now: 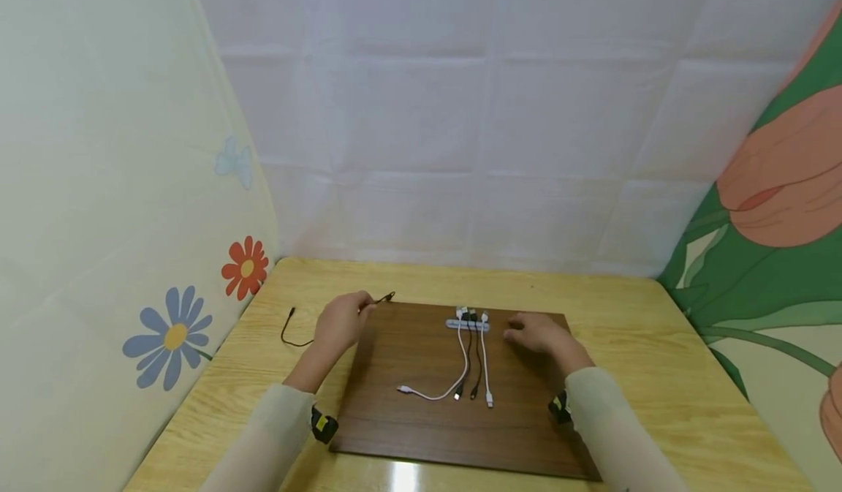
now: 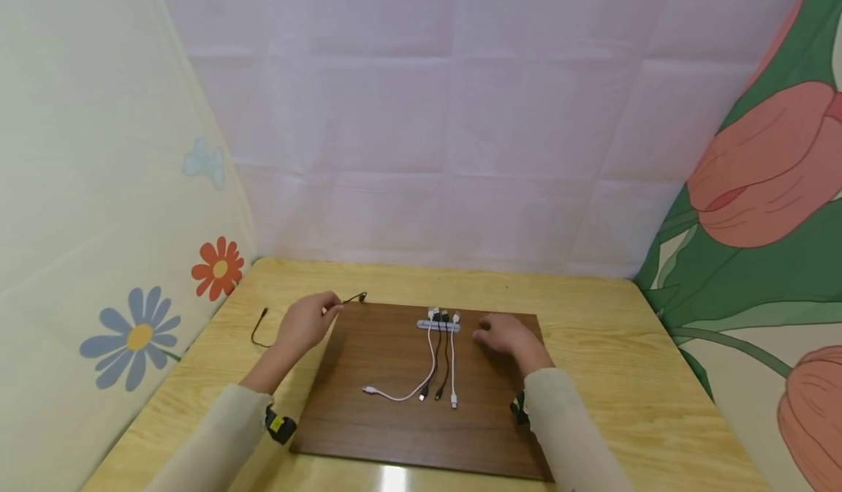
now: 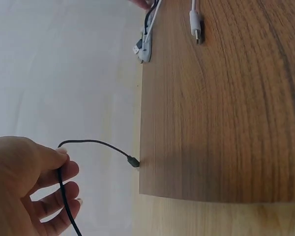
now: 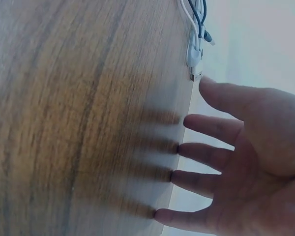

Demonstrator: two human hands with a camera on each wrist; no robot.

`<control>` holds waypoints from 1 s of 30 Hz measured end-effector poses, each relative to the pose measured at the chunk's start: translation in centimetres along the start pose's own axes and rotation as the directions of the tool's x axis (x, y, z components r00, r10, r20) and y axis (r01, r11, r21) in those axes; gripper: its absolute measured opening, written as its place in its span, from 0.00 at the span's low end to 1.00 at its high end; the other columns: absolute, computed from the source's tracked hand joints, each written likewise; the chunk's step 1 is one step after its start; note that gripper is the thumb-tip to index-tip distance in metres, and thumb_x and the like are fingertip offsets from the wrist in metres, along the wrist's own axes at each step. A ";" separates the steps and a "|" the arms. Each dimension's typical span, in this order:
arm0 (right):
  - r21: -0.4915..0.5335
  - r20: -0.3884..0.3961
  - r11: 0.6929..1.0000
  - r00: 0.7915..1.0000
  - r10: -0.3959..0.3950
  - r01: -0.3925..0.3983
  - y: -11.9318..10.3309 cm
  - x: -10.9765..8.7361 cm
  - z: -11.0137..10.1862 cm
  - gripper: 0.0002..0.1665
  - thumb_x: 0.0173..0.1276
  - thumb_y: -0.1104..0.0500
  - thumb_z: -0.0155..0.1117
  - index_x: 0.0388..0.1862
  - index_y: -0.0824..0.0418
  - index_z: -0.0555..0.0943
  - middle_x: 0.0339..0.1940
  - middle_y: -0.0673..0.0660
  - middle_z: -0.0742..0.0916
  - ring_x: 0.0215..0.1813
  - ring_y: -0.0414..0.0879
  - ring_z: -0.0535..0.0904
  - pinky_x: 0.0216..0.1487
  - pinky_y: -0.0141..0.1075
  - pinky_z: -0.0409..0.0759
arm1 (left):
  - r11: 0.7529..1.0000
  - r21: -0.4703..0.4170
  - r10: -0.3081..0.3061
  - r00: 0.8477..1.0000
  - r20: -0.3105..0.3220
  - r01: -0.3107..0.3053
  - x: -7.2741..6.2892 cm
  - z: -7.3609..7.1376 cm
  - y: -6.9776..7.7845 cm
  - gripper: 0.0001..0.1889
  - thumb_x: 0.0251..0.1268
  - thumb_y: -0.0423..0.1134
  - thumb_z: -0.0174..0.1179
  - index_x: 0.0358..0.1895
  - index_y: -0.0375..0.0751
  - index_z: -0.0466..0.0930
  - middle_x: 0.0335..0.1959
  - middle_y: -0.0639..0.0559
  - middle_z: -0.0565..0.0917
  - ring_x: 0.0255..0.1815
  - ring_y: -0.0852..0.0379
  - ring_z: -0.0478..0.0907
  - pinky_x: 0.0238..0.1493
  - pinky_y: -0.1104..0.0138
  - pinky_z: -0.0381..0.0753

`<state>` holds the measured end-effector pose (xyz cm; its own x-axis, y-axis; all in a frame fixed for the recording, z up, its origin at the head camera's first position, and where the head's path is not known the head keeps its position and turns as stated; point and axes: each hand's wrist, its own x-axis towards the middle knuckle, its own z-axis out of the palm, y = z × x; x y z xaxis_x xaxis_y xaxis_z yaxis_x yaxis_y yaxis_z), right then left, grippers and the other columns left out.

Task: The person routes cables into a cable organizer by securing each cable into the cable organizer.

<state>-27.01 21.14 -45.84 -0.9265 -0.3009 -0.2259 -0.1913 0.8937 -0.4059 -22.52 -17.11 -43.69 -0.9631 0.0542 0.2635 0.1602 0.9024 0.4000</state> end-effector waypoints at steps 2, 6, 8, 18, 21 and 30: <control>0.017 -0.013 1.000 1.000 0.014 -0.014 -0.2 0.0 0.0 0.29 0.78 0.51 0.57 0.69 0.69 0.74 0.69 0.72 0.76 0.71 0.72 0.68 0.69 0.63 0.66 | 1.000 -0.005 0.001 1.000 -0.022 -0.001 -0.1 -0.1 0.0 0.07 0.74 0.43 0.61 0.45 0.46 0.86 0.39 0.52 0.88 0.33 0.54 0.82 0.34 0.58 0.82; 0.039 -0.053 0.999 0.999 0.012 -0.010 -0.5 0.1 0.1 0.27 0.78 0.53 0.57 0.66 0.70 0.75 0.66 0.72 0.78 0.68 0.70 0.71 0.67 0.62 0.69 | 1.000 -0.016 0.020 0.999 -0.050 -0.021 -0.2 -0.4 0.1 0.07 0.73 0.42 0.62 0.44 0.45 0.86 0.38 0.52 0.88 0.34 0.53 0.82 0.35 0.57 0.82; 0.045 -0.088 0.999 0.996 -0.008 0.012 -0.8 0.2 0.1 0.25 0.78 0.55 0.57 0.65 0.72 0.76 0.63 0.72 0.80 0.66 0.70 0.73 0.65 0.61 0.71 | 0.999 -0.017 0.039 0.997 -0.064 -0.040 -0.3 -0.5 0.2 0.07 0.73 0.42 0.62 0.44 0.45 0.86 0.38 0.52 0.87 0.34 0.53 0.82 0.35 0.57 0.82; 0.120 -0.269 0.983 0.958 -0.099 0.136 -3.8 0.8 0.4 0.18 0.77 0.57 0.58 0.57 0.68 0.82 0.53 0.65 0.86 0.56 0.61 0.82 0.58 0.56 0.79 | 0.991 -0.016 0.131 0.978 -0.161 -0.135 -0.8 -0.8 0.7 0.07 0.72 0.42 0.63 0.43 0.44 0.87 0.36 0.52 0.88 0.34 0.53 0.82 0.34 0.57 0.82; 0.163 -0.270 0.975 0.958 -0.100 0.148 -5.0 0.9 0.7 0.17 0.77 0.56 0.58 0.56 0.66 0.83 0.52 0.62 0.87 0.54 0.58 0.83 0.55 0.53 0.81 | 0.985 -0.021 0.161 0.967 -0.197 -0.169 -1.0 -0.8 1.1 0.06 0.71 0.41 0.65 0.41 0.43 0.87 0.35 0.52 0.88 0.34 0.52 0.82 0.34 0.57 0.82; 0.208 -0.295 0.960 0.948 -0.123 0.189 -8.2 1.1 2.2 0.13 0.75 0.56 0.62 0.48 0.62 0.86 0.43 0.57 0.89 0.41 0.48 0.81 0.44 0.44 0.80 | 0.967 -0.002 0.246 0.933 -0.263 -0.255 -1.3 -0.2 2.1 0.04 0.68 0.39 0.67 0.38 0.43 0.87 0.32 0.52 0.88 0.33 0.54 0.83 0.34 0.59 0.83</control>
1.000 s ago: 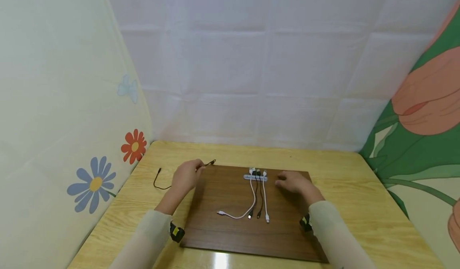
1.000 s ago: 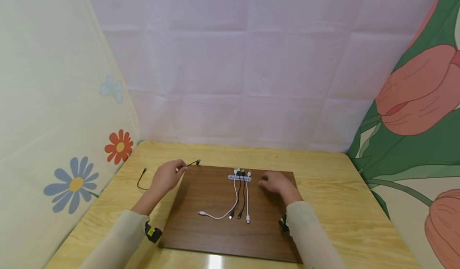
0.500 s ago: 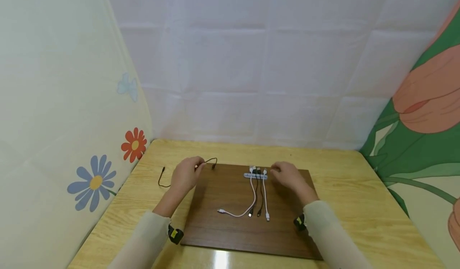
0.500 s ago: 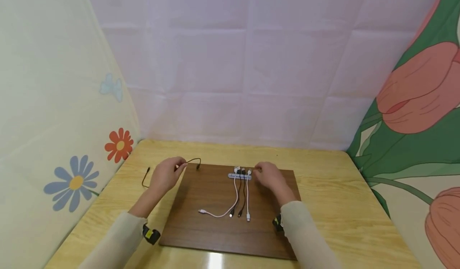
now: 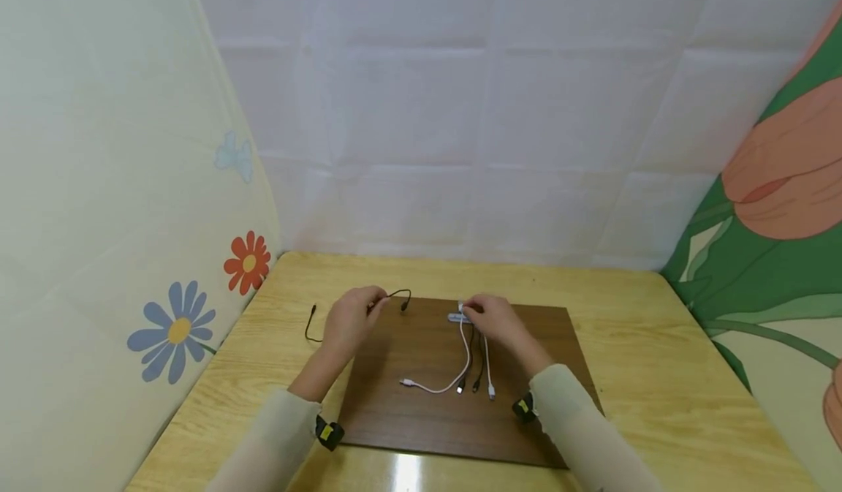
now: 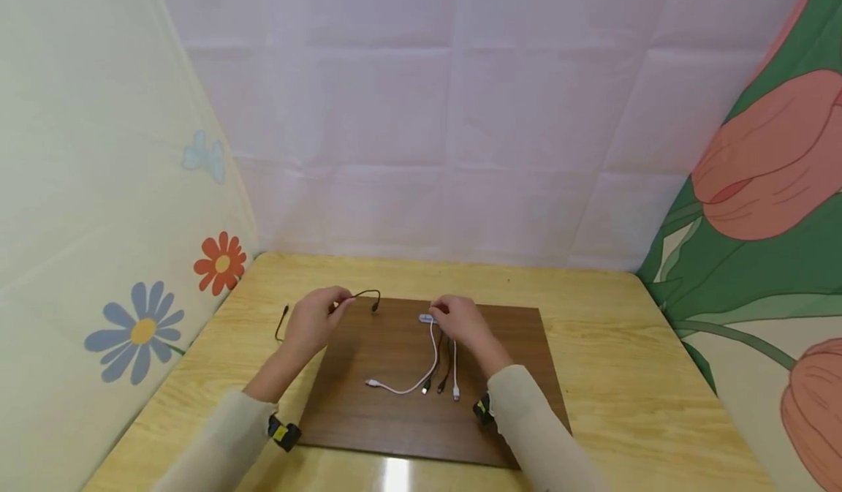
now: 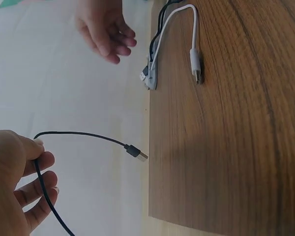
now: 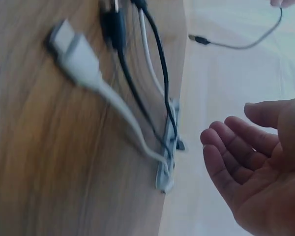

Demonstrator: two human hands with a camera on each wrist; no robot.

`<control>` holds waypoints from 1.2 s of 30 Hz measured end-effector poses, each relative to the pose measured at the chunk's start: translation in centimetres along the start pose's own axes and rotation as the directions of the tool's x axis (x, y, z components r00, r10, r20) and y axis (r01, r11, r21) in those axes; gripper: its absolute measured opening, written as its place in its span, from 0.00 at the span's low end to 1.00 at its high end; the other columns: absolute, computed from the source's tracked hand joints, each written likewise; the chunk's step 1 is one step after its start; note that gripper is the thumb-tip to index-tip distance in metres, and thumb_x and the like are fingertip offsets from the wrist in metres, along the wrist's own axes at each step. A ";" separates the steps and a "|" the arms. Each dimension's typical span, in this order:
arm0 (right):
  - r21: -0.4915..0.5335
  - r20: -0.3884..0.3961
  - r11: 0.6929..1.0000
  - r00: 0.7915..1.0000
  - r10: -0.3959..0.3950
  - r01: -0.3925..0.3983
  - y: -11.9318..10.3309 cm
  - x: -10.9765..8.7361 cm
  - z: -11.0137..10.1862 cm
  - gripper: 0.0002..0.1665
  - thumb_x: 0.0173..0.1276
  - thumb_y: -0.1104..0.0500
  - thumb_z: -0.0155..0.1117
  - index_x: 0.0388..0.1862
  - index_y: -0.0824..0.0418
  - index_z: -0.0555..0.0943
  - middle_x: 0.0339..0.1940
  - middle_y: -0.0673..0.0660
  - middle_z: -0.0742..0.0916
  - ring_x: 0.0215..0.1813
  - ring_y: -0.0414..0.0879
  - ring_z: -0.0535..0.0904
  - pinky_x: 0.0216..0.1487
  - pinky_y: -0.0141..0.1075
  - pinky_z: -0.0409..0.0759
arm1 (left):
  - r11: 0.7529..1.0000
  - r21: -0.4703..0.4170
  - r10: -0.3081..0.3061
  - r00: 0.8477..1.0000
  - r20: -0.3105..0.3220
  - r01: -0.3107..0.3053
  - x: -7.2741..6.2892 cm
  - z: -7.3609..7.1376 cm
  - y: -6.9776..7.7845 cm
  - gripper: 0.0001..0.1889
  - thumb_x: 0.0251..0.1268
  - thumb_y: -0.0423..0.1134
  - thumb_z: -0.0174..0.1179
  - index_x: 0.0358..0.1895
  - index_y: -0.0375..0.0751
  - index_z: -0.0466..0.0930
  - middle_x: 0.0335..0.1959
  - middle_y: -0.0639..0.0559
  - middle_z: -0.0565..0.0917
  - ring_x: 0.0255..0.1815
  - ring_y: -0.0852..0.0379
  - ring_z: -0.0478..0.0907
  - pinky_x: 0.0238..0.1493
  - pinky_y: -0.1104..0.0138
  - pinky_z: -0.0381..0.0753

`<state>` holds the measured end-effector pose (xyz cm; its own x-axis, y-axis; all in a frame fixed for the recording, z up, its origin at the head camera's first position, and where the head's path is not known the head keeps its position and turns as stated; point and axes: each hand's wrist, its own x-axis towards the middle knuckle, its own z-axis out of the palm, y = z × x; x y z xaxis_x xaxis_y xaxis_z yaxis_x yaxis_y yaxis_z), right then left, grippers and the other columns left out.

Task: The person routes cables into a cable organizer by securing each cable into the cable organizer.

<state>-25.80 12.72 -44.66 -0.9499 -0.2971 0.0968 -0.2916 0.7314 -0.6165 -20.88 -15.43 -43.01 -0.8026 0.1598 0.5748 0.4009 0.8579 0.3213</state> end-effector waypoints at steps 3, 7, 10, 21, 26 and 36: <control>0.081 0.042 0.997 0.999 0.013 -0.016 -0.8 -0.1 0.5 0.15 0.76 0.54 0.61 0.50 0.63 0.86 0.42 0.57 0.89 0.42 0.49 0.83 0.43 0.43 0.81 | 1.000 -0.004 0.026 1.000 -0.001 -0.026 -0.1 0.0 0.5 0.03 0.67 0.38 0.68 0.38 0.44 0.87 0.32 0.52 0.88 0.32 0.54 0.83 0.34 0.60 0.83; 0.241 0.116 0.970 0.993 0.013 -0.040 -1.9 -0.2 1.1 0.19 0.78 0.53 0.58 0.54 0.68 0.84 0.42 0.61 0.90 0.45 0.56 0.87 0.48 0.45 0.83 | 0.998 0.008 0.057 0.998 -0.017 -0.057 -0.1 0.1 0.8 0.03 0.67 0.38 0.68 0.38 0.43 0.87 0.32 0.52 0.88 0.33 0.54 0.83 0.33 0.61 0.83; 0.357 0.167 0.932 0.986 0.006 -0.067 -2.6 -0.1 1.7 0.22 0.80 0.54 0.55 0.55 0.73 0.82 0.43 0.65 0.89 0.49 0.61 0.86 0.52 0.49 0.83 | 0.996 0.016 0.083 0.996 -0.032 -0.083 -0.1 0.2 1.0 0.03 0.66 0.38 0.68 0.38 0.43 0.87 0.32 0.52 0.88 0.32 0.55 0.83 0.34 0.61 0.83; 0.616 0.314 0.748 0.948 0.054 -0.246 -3.0 0.7 3.7 0.39 0.86 0.44 0.35 0.54 0.79 0.79 0.44 0.72 0.87 0.42 0.59 0.88 0.47 0.48 0.86 | 0.987 -0.082 0.134 0.991 -0.018 -0.135 0.1 0.5 2.0 0.01 0.65 0.35 0.69 0.38 0.43 0.87 0.32 0.53 0.88 0.30 0.58 0.80 0.32 0.64 0.81; 0.660 0.317 0.677 0.938 0.141 -0.325 -2.9 1.2 4.1 0.40 0.85 0.41 0.35 0.54 0.76 0.80 0.43 0.69 0.89 0.41 0.54 0.88 0.47 0.46 0.86 | 0.965 -0.166 0.224 0.968 0.116 -0.204 -0.1 0.6 1.9 0.02 0.67 0.35 0.67 0.40 0.44 0.87 0.35 0.54 0.88 0.34 0.59 0.81 0.36 0.65 0.81; 0.781 0.208 0.553 0.956 0.208 -0.290 -2.1 2.1 3.3 0.22 0.81 0.55 0.53 0.49 0.78 0.77 0.31 0.55 0.86 0.34 0.45 0.85 0.42 0.37 0.85 | 0.919 -0.305 0.368 0.823 0.432 -0.250 -0.7 1.2 1.4 0.06 0.72 0.38 0.63 0.43 0.43 0.88 0.38 0.57 0.88 0.39 0.63 0.82 0.43 0.66 0.82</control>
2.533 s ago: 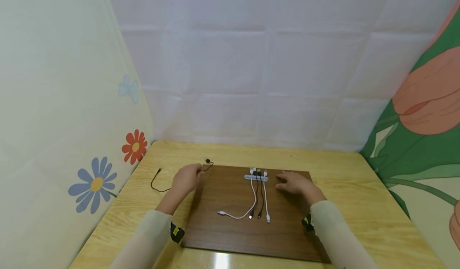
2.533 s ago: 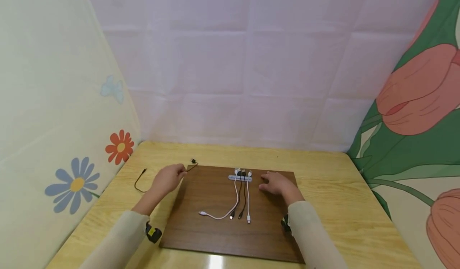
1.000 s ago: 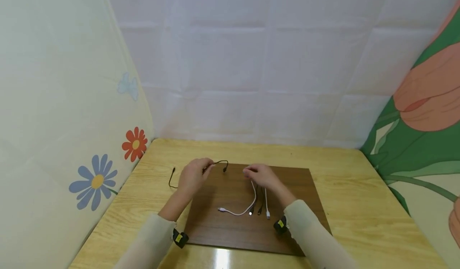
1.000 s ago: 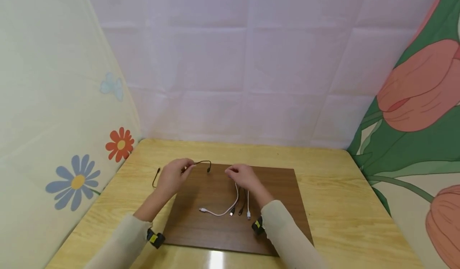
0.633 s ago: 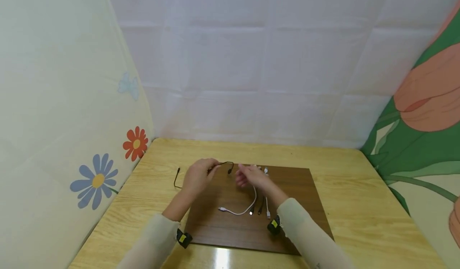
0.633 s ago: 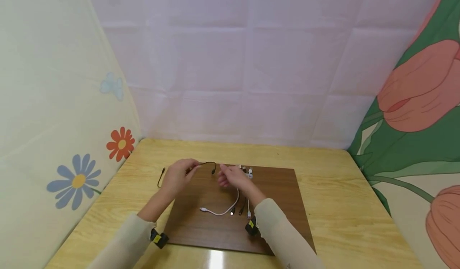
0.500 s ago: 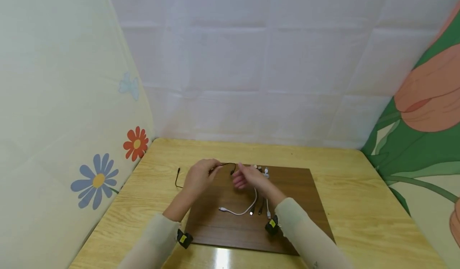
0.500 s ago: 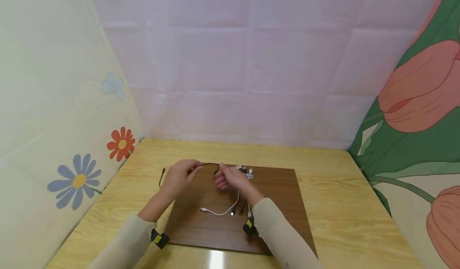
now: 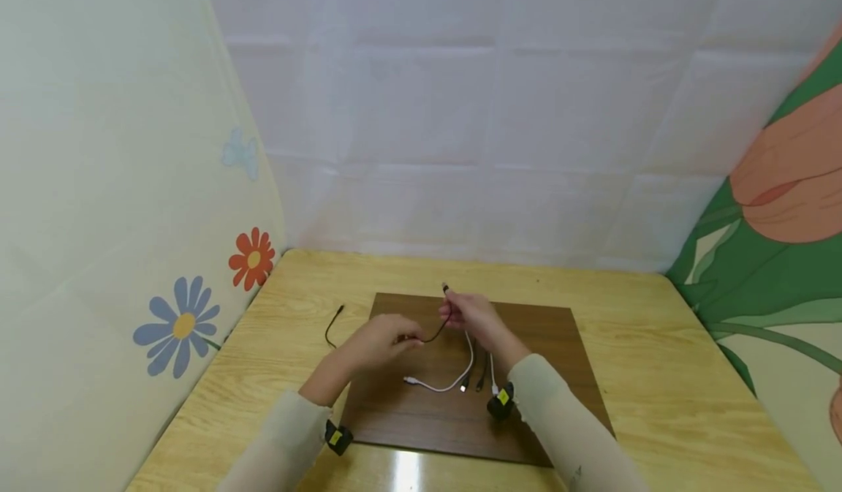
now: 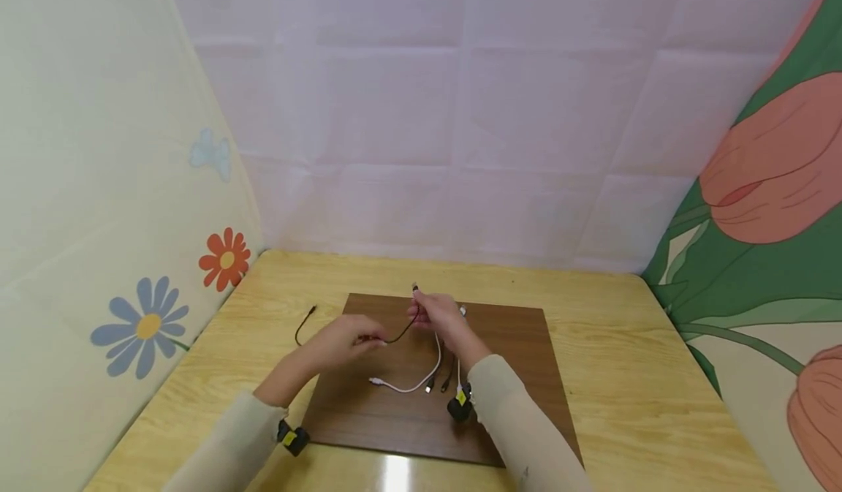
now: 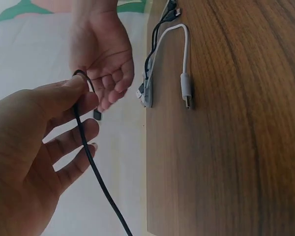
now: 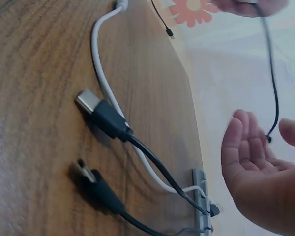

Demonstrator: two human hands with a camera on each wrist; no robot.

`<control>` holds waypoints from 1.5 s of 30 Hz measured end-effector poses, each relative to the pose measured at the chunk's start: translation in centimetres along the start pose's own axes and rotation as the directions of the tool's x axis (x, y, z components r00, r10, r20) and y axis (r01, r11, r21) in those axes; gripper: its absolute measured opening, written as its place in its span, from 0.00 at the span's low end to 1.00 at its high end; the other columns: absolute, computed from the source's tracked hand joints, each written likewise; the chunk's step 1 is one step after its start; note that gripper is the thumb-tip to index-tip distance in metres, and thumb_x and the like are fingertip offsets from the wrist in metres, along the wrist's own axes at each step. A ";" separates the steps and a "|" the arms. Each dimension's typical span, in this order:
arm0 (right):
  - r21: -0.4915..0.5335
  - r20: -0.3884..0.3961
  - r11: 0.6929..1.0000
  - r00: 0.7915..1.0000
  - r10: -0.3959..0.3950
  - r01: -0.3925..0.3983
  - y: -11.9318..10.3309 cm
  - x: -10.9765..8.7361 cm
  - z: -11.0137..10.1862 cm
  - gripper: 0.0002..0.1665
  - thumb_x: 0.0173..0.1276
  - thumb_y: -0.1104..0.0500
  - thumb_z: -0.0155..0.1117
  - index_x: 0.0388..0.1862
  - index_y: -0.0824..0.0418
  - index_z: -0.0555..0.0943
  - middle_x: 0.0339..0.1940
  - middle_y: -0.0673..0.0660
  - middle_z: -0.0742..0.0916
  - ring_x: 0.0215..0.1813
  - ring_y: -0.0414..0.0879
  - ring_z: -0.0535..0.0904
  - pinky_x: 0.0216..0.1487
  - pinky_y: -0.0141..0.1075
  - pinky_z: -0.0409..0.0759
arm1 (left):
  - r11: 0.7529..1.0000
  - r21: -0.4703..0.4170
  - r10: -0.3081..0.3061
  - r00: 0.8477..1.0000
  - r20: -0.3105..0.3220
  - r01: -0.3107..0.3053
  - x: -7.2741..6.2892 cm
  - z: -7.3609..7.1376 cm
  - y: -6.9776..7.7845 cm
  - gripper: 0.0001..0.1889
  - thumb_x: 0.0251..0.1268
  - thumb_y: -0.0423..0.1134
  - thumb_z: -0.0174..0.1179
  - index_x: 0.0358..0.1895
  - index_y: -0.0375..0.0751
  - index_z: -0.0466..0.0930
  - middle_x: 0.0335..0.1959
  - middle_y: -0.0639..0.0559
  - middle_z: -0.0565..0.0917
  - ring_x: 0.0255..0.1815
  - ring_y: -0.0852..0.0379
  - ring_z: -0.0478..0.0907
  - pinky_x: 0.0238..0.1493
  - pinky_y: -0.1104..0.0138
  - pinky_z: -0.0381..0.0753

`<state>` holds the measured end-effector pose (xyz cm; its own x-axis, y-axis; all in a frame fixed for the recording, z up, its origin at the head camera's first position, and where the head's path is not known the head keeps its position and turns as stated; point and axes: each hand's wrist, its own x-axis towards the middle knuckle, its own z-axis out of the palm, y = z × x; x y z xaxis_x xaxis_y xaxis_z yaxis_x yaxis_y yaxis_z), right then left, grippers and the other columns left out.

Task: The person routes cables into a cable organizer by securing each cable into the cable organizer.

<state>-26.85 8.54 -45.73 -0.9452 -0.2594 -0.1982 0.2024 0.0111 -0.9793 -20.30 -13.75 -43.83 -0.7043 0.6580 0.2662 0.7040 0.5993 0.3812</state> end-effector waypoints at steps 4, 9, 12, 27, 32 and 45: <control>-0.062 -0.054 0.997 0.997 -0.048 0.045 -0.6 0.4 -0.7 0.17 0.78 0.60 0.58 0.47 0.77 0.79 0.30 0.55 0.87 0.32 0.43 0.84 0.37 0.33 0.84 | 0.999 0.047 0.022 0.998 0.058 -0.025 0.1 0.6 -0.4 0.05 0.72 0.38 0.63 0.41 0.43 0.88 0.38 0.57 0.88 0.41 0.62 0.83 0.46 0.66 0.82; -0.130 -0.067 0.989 0.995 -0.080 0.070 -1.5 0.9 -1.7 0.11 0.74 0.65 0.62 0.44 0.76 0.79 0.29 0.58 0.88 0.27 0.39 0.82 0.32 0.31 0.83 | 0.994 0.109 -0.024 0.996 0.083 0.015 0.0 1.2 -0.3 0.05 0.72 0.37 0.62 0.42 0.44 0.87 0.40 0.56 0.87 0.43 0.59 0.83 0.47 0.64 0.83; -0.197 -0.062 0.977 0.994 -0.089 0.075 -1.9 1.0 -2.1 0.08 0.73 0.65 0.63 0.41 0.73 0.80 0.29 0.57 0.88 0.26 0.39 0.83 0.32 0.31 0.84 | 0.987 0.157 -0.052 0.994 0.094 0.037 0.0 1.5 -0.2 0.04 0.72 0.35 0.62 0.40 0.45 0.86 0.39 0.56 0.86 0.42 0.59 0.83 0.46 0.64 0.82; -0.467 -0.050 0.884 0.996 -0.069 0.038 -1.5 1.7 -3.4 0.11 0.70 0.65 0.67 0.48 0.71 0.84 0.38 0.63 0.90 0.32 0.42 0.87 0.38 0.36 0.87 | 0.950 0.302 -0.128 0.983 0.132 0.083 0.8 3.2 0.7 0.05 0.68 0.36 0.64 0.35 0.51 0.87 0.37 0.59 0.87 0.40 0.59 0.84 0.41 0.64 0.83; -0.559 -0.068 0.826 0.989 -0.129 0.069 -1.4 1.8 -3.1 0.08 0.69 0.63 0.69 0.41 0.68 0.86 0.33 0.60 0.91 0.30 0.44 0.87 0.34 0.36 0.86 | 0.944 0.324 -0.110 0.981 0.160 0.053 1.2 3.9 0.6 0.06 0.69 0.36 0.63 0.33 0.52 0.85 0.35 0.60 0.87 0.38 0.61 0.83 0.39 0.66 0.82; -0.876 -0.019 0.473 0.973 -0.229 0.094 -1.2 3.0 -2.6 0.12 0.67 0.58 0.72 0.26 0.61 0.82 0.24 0.53 0.83 0.28 0.46 0.74 0.29 0.35 0.71 | 0.866 0.492 -0.042 0.968 0.248 -0.088 2.4 5.6 2.0 0.07 0.66 0.36 0.65 0.41 0.54 0.88 0.38 0.61 0.87 0.41 0.63 0.83 0.44 0.70 0.81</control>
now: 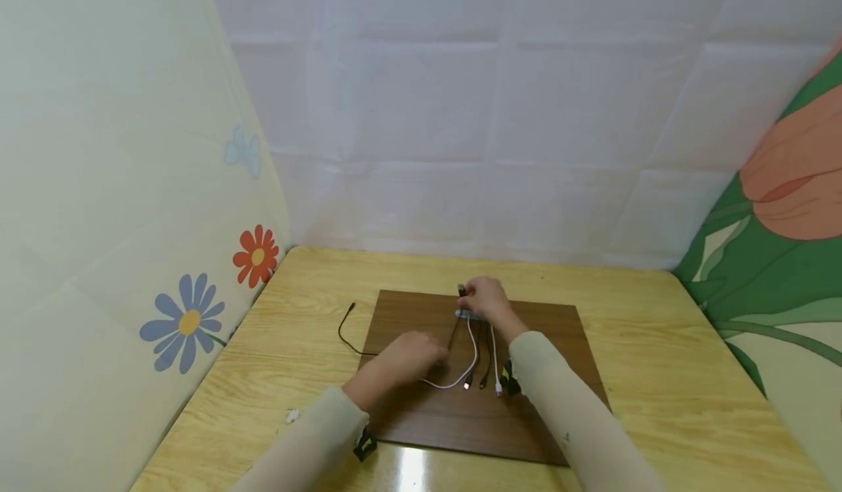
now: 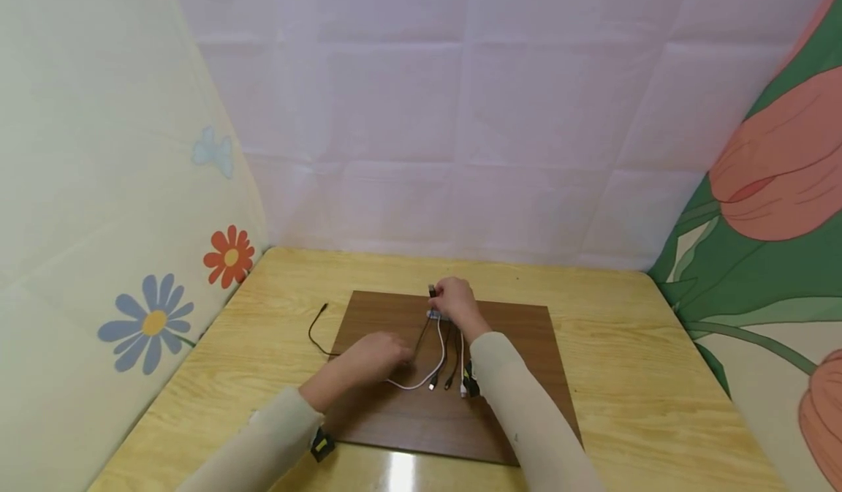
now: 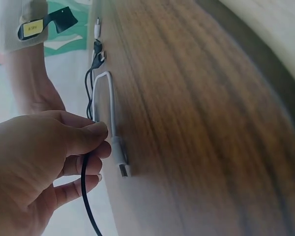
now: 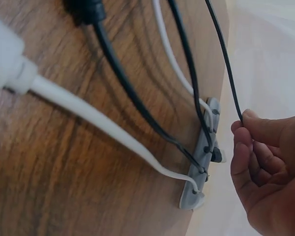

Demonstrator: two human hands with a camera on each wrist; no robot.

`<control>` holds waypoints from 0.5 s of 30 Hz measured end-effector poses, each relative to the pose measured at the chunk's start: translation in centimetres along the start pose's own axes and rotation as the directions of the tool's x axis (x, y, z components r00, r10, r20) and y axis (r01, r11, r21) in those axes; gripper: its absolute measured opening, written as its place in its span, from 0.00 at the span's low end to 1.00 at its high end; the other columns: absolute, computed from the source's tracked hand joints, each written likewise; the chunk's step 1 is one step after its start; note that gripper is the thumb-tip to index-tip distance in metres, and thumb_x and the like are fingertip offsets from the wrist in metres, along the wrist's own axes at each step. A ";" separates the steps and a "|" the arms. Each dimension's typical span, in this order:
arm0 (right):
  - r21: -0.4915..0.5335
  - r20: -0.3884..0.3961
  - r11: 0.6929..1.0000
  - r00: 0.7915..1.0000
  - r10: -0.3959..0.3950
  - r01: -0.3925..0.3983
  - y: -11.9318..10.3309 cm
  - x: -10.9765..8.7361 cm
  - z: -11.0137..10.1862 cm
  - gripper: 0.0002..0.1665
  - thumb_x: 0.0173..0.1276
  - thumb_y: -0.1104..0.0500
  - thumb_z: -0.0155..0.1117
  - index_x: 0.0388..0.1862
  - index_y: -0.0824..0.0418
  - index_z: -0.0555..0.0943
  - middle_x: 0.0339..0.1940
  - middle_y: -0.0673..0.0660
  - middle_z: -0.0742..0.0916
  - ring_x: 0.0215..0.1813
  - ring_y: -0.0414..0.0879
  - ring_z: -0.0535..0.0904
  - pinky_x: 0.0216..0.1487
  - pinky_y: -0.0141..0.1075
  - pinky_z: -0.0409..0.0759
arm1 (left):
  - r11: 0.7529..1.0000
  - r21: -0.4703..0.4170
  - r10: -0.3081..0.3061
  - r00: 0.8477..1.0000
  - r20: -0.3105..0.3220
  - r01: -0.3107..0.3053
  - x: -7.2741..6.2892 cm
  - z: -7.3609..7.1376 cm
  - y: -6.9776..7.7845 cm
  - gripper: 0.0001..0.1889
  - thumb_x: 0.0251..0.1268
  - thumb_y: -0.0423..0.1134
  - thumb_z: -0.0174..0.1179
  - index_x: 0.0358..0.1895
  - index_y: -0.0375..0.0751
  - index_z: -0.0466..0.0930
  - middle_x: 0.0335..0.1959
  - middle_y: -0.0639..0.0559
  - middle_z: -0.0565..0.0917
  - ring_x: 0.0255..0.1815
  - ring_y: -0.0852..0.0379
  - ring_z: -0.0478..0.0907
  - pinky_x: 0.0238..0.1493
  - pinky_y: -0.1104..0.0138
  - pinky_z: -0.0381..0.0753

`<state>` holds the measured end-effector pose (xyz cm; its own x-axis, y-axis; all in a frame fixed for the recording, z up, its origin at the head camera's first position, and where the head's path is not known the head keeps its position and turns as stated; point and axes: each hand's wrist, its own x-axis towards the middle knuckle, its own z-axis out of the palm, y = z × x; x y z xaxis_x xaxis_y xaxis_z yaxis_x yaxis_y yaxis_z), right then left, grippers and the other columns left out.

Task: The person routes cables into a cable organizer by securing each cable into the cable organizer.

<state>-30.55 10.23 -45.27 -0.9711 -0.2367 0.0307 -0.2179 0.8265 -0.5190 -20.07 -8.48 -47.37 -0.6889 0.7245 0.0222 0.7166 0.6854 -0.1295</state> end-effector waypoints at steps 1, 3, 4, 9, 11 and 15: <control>-0.003 0.001 1.000 1.000 0.000 0.000 0.1 0.0 0.0 0.12 0.67 0.58 0.72 0.26 0.61 0.82 0.25 0.53 0.83 0.29 0.46 0.75 0.29 0.35 0.71 | 1.000 0.003 0.001 1.000 0.005 -0.001 0.0 0.1 0.0 0.07 0.67 0.35 0.65 0.42 0.54 0.87 0.39 0.61 0.86 0.42 0.63 0.83 0.44 0.70 0.81; 0.004 0.005 1.000 1.000 0.003 -0.003 0.2 0.0 0.2 0.10 0.66 0.58 0.73 0.28 0.62 0.83 0.26 0.53 0.84 0.29 0.46 0.76 0.29 0.35 0.73 | 1.000 0.018 0.008 1.000 0.007 -0.008 0.1 0.2 0.2 0.08 0.66 0.33 0.64 0.41 0.53 0.87 0.38 0.62 0.86 0.41 0.63 0.82 0.44 0.70 0.81; 0.004 0.009 1.000 1.000 0.002 -0.002 0.2 0.0 0.2 0.10 0.66 0.59 0.73 0.28 0.62 0.84 0.27 0.53 0.84 0.30 0.46 0.76 0.29 0.35 0.74 | 1.000 0.022 0.010 1.000 0.008 -0.010 0.2 0.3 0.2 0.09 0.65 0.33 0.64 0.41 0.53 0.87 0.37 0.62 0.86 0.41 0.63 0.82 0.43 0.70 0.81; -0.010 0.016 1.000 1.000 -0.003 0.003 0.5 0.1 0.6 0.09 0.65 0.59 0.73 0.29 0.62 0.84 0.28 0.54 0.86 0.31 0.47 0.78 0.32 0.37 0.76 | 0.998 0.053 0.021 1.000 0.001 -0.021 0.3 0.6 0.5 0.10 0.64 0.32 0.64 0.42 0.54 0.87 0.37 0.62 0.85 0.41 0.63 0.82 0.44 0.70 0.80; -0.019 0.020 1.000 1.000 -0.008 0.008 0.6 0.1 0.8 0.08 0.65 0.59 0.74 0.30 0.62 0.84 0.29 0.55 0.86 0.32 0.47 0.78 0.32 0.37 0.77 | 0.998 0.054 0.022 1.000 -0.002 -0.022 0.3 0.6 0.6 0.10 0.65 0.33 0.64 0.44 0.54 0.87 0.38 0.62 0.85 0.41 0.63 0.81 0.45 0.70 0.80; -0.031 0.024 0.999 0.999 -0.023 0.023 0.7 0.2 1.1 0.08 0.65 0.60 0.73 0.35 0.64 0.86 0.32 0.57 0.88 0.33 0.47 0.80 0.32 0.37 0.78 | 0.998 0.064 0.027 0.999 -0.019 -0.026 0.1 0.5 0.8 0.09 0.65 0.35 0.65 0.45 0.54 0.88 0.38 0.61 0.85 0.42 0.62 0.81 0.43 0.70 0.80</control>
<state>-30.75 10.17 -46.57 -0.9633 -0.2675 0.0220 -0.2434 0.8360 -0.4918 -19.63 -7.90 -47.96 -0.6668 0.7443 0.0375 0.7259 0.6600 -0.1937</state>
